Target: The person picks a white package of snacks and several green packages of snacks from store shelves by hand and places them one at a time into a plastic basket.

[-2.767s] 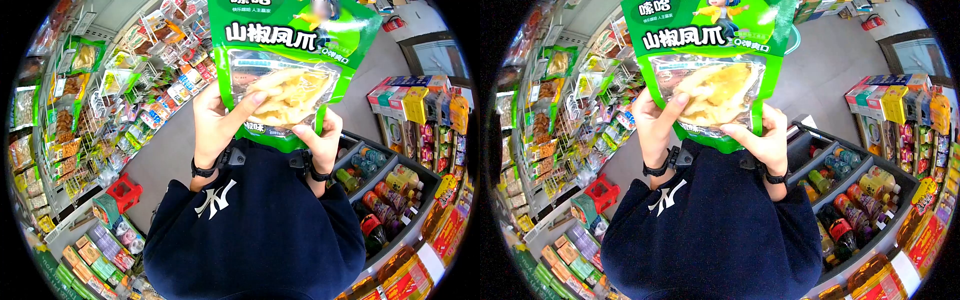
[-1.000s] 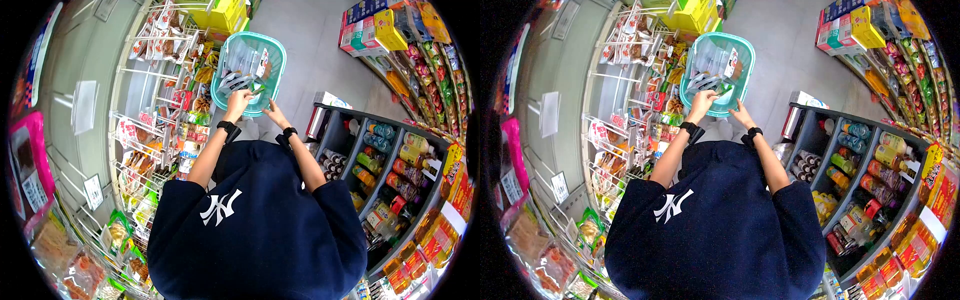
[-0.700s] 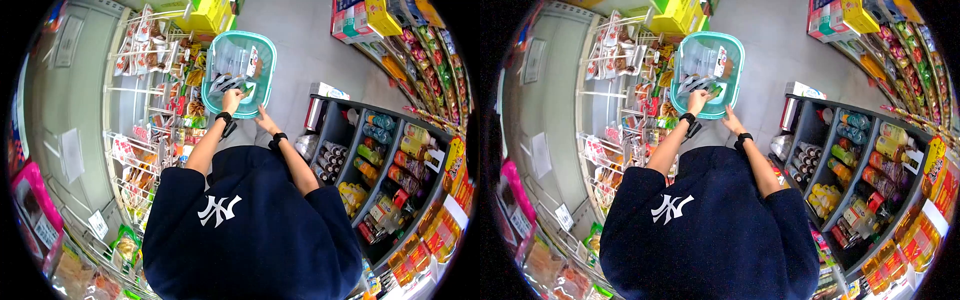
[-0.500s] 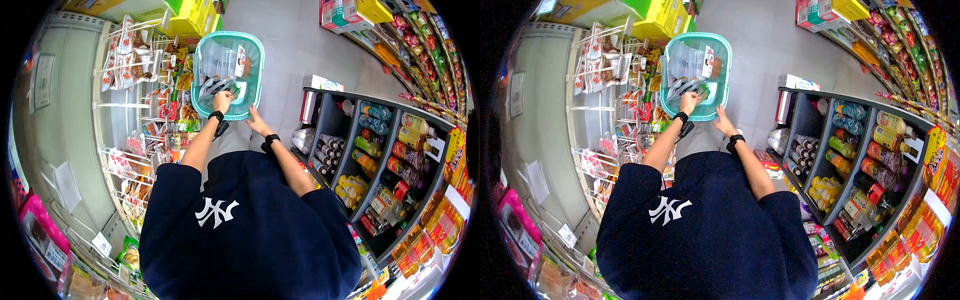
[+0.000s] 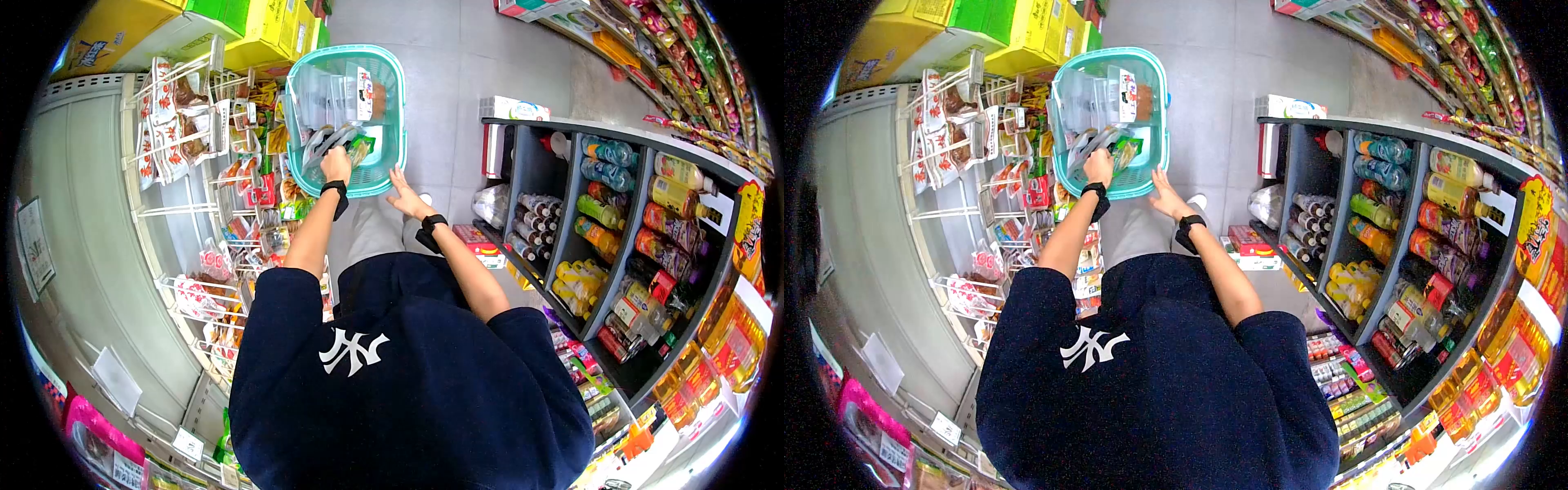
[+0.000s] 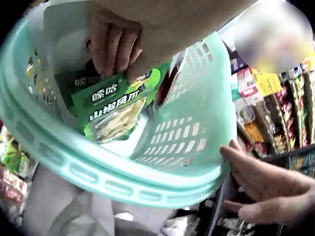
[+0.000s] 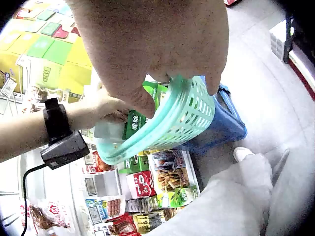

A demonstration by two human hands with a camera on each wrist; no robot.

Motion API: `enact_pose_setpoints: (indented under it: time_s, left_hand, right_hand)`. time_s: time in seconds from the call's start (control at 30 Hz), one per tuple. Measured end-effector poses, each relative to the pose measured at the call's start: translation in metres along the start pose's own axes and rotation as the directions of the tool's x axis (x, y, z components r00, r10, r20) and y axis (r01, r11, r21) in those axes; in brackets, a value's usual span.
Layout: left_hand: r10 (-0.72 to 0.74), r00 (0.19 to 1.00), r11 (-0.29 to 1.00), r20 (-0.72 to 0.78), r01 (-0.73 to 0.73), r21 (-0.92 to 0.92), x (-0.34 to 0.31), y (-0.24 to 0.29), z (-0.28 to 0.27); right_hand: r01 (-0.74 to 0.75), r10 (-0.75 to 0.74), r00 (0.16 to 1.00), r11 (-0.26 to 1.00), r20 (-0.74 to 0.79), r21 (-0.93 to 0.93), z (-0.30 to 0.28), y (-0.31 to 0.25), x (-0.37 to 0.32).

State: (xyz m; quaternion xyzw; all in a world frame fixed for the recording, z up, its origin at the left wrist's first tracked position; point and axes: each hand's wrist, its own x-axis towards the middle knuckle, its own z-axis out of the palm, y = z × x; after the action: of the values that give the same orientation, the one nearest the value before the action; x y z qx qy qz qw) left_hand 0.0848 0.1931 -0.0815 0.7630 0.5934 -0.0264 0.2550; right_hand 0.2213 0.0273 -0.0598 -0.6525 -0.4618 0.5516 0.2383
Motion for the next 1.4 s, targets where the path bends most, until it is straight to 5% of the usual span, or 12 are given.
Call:
enact_pose_setpoints:
  time_s: [0.17, 0.33, 0.47, 0.63, 0.7, 0.77, 0.93, 1.03, 1.17, 1.23, 1.4]
  left_hand:
    - [0.169, 0.984, 0.975, 0.058, -0.176, 0.137, -0.005, -0.003, 0.009]
    - [0.098, 0.994, 0.993, 0.04, -0.1, 0.059, -0.019, 0.001, -0.007]
    - [0.03, 0.998, 0.997, -0.049, -0.033, -0.065, -0.041, -0.004, -0.021]
    - [-0.065, 0.996, 0.941, 0.064, 0.082, -0.33, -0.078, -0.013, -0.036]
    - [-0.016, 0.999, 0.835, 0.05, 0.041, -0.548, -0.094, -0.025, -0.026]
    - [0.06, 0.998, 0.832, -0.005, -0.053, -0.553, -0.113, -0.026, -0.03]
    - [0.043, 0.977, 0.688, 0.207, 0.121, -0.715, -0.163, -0.057, -0.014]
    - [-0.011, 0.975, 0.762, 0.223, 0.153, -0.63, -0.2, -0.074, -0.01]
    - [-0.154, 0.977, 0.688, 0.146, 0.212, -0.694, -0.248, -0.09, -0.003]
    - [-0.228, 0.946, 0.672, 0.23, 0.324, -0.666, -0.267, -0.091, -0.005]
    - [-0.349, 0.934, 0.647, 0.072, 0.296, -0.702, -0.297, -0.088, 0.009]
  right_hand:
    - [-0.014, 0.014, 1.0, 1.0, 0.026, 0.004, -0.001, -0.002, 0.0]
    - [-0.003, 0.003, 0.999, 1.0, 0.048, -0.006, 0.001, 0.001, 0.004]
    - [-0.01, 0.011, 0.999, 1.0, 0.032, -0.026, 0.005, 0.003, 0.006]
    - [-0.052, 0.055, 0.997, 0.997, 0.047, -0.054, 0.004, 0.001, 0.009]
    - [-0.031, 0.035, 0.998, 0.998, 0.058, -0.061, 0.008, 0.005, 0.013]
    - [-0.045, 0.05, 0.998, 0.995, 0.045, -0.093, 0.009, 0.008, 0.014]
    - [-0.065, 0.079, 0.994, 0.982, 0.076, -0.178, 0.005, 0.003, 0.016]
    - [-0.117, 0.126, 0.985, 0.99, 0.121, -0.08, -0.009, -0.001, 0.019]
    - [-0.204, 0.219, 0.972, 0.968, 0.089, -0.146, -0.031, -0.018, 0.017]
    - [-0.13, 0.143, 0.988, 0.972, 0.052, -0.194, -0.033, -0.023, 0.01]
    - [-0.049, 0.054, 0.994, 0.997, 0.091, -0.056, -0.057, -0.047, -0.022]
